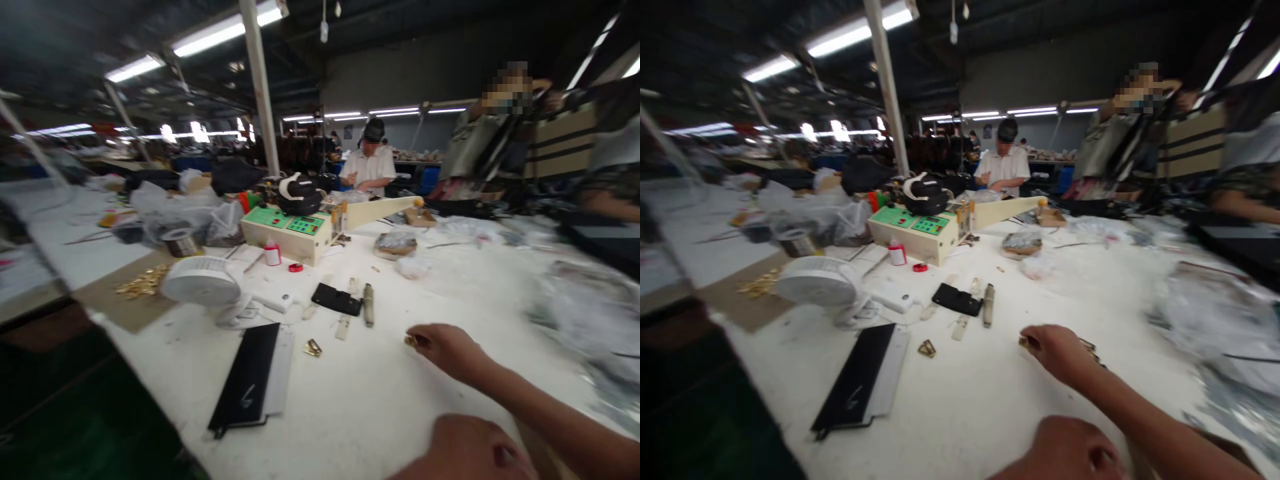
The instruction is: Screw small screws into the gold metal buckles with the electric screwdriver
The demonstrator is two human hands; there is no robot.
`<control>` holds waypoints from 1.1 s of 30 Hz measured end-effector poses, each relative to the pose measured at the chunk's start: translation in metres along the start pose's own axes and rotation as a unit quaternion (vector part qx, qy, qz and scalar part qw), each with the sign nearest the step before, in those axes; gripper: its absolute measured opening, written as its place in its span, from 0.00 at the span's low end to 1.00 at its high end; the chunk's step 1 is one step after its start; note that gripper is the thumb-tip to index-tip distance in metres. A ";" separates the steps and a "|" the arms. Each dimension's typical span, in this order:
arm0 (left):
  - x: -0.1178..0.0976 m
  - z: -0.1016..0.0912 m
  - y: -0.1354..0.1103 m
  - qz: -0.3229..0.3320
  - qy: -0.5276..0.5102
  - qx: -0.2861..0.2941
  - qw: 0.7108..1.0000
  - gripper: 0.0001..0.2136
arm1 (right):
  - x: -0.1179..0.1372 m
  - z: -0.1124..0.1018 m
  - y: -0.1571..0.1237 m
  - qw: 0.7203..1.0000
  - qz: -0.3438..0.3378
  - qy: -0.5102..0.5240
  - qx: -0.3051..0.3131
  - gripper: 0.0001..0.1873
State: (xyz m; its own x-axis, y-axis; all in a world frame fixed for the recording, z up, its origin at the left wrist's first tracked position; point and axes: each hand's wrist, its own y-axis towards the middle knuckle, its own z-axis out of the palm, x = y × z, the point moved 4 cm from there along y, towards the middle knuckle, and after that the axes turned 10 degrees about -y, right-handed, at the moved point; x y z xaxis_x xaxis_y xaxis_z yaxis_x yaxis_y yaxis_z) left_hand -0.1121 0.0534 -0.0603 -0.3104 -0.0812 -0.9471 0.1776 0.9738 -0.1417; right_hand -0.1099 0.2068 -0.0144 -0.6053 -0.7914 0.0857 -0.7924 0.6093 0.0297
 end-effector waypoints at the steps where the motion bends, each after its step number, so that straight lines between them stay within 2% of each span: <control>1: 0.000 0.001 0.010 0.009 0.006 0.007 1.000 0.11 | -0.012 -0.013 0.006 1.000 0.025 -0.001 -0.009 0.14; 4: 0.001 0.001 0.028 0.042 0.021 -0.001 0.999 0.13 | -0.052 -0.035 0.021 0.997 0.069 -0.028 -0.017 0.18; 7: 0.004 -0.001 0.029 0.053 0.022 -0.011 0.998 0.14 | -0.073 -0.033 0.029 0.998 0.041 -0.040 0.012 0.19; 12: 0.003 -0.003 0.028 0.039 0.011 -0.010 0.999 0.13 | -0.070 -0.012 0.038 0.996 -0.039 -0.051 0.054 0.19; 16: 0.002 -0.003 0.031 0.038 0.006 -0.008 0.999 0.13 | -0.074 -0.003 0.043 0.995 -0.060 -0.044 0.071 0.20; 23: -0.001 -0.004 0.031 0.044 0.011 -0.005 0.999 0.13 | -0.082 -0.001 0.047 0.993 -0.070 -0.028 0.088 0.20; 33: 0.002 -0.002 0.030 0.063 0.005 -0.008 0.998 0.12 | -0.068 -0.007 0.042 0.996 -0.057 -0.020 0.062 0.17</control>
State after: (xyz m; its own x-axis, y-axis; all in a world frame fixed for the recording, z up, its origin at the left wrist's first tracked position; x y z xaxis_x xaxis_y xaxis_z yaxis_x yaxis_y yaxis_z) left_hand -0.1093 0.0829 -0.0663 -0.2961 0.0448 -0.9541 0.2006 0.9795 -0.0163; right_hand -0.1015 0.2866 -0.0120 -0.5106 -0.8584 0.0486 -0.8584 0.5058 -0.0857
